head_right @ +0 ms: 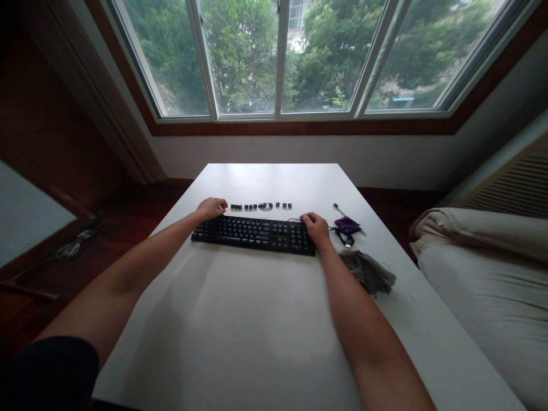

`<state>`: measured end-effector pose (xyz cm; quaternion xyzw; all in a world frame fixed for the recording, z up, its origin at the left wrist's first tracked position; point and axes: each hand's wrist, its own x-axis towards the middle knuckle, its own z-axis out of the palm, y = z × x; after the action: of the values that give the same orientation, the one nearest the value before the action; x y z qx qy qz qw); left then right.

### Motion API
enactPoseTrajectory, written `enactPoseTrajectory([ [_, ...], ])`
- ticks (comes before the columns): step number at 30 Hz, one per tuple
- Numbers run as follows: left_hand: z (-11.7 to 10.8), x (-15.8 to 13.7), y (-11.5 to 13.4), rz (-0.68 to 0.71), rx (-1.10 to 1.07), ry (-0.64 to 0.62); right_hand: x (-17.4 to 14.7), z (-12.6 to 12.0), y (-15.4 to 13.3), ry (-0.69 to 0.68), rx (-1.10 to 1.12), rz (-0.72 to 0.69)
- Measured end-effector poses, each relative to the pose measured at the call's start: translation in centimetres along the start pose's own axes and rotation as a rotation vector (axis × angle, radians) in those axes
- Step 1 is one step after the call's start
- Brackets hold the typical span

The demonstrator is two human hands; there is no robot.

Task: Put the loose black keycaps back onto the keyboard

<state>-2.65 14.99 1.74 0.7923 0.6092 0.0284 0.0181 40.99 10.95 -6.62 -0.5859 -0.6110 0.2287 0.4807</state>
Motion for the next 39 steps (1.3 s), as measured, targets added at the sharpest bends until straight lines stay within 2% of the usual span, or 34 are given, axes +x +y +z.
enactPoseTrajectory([
  [5,2.2,1.8,1.6,-0.029,-0.042,0.123,0.0,0.0,0.2,-0.004,0.021,-0.004],
  [9,2.8,3.2,1.9,-0.083,-0.031,0.118,-0.1,0.1,0.4,0.001,0.034,-0.002],
  [14,2.9,4.0,1.8,-0.120,-0.010,0.060,0.0,0.1,0.4,0.012,0.059,-0.008],
  [22,1.2,2.9,1.3,-0.014,0.024,0.120,-0.2,-0.1,-0.2,0.009,0.046,0.000],
  [29,-0.9,0.9,0.7,0.138,0.012,0.033,-0.1,0.0,-0.1,0.013,0.031,-0.006],
  [39,-1.1,-0.9,0.2,0.083,-0.107,-0.122,-0.2,0.0,-0.4,0.007,0.036,0.001],
])
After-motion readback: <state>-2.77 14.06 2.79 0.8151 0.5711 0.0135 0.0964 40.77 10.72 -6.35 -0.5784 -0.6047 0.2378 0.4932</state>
